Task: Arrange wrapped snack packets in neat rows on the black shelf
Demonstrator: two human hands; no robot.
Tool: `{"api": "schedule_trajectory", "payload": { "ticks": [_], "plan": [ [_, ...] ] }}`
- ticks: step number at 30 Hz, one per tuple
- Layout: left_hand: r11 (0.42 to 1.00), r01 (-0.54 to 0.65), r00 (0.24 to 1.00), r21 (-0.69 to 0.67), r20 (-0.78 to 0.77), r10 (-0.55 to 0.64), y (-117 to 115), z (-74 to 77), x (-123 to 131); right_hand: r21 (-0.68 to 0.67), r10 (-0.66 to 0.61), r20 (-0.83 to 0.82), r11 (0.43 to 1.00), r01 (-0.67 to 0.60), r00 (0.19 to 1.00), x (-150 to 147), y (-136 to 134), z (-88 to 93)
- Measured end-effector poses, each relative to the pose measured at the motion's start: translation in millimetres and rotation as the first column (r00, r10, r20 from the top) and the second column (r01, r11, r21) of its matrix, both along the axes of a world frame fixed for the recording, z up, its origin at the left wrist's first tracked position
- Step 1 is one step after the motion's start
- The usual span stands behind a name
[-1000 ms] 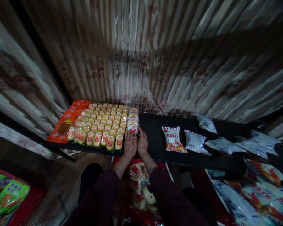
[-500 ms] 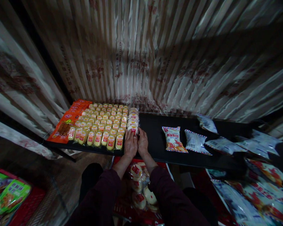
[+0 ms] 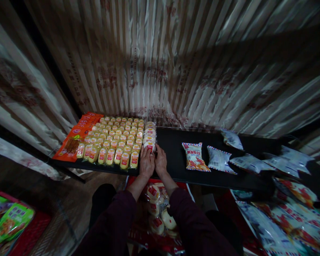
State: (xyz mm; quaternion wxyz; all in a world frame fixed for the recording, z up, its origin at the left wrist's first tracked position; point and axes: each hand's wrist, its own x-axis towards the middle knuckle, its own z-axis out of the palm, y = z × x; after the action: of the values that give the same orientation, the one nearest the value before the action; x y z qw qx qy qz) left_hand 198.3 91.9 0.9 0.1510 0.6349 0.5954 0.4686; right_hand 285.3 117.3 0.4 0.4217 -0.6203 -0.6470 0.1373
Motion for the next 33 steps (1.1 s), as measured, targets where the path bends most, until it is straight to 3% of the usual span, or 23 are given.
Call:
{"api": "schedule_trajectory", "payload": {
  "ticks": [15,33],
  "plan": [
    [0.997,-0.005,1.0,0.073,-0.029,0.007,-4.6,1.2,0.1,0.045,-0.031,0.077,0.999,0.028,0.997,2.9,-16.3,4.8],
    [0.998,0.013,1.0,0.069,-0.029,-0.011,-29.9,-1.4,-5.5,0.028,-0.002,0.061,1.0,0.0,0.998,-2.5,-41.5,3.9]
  ]
}}
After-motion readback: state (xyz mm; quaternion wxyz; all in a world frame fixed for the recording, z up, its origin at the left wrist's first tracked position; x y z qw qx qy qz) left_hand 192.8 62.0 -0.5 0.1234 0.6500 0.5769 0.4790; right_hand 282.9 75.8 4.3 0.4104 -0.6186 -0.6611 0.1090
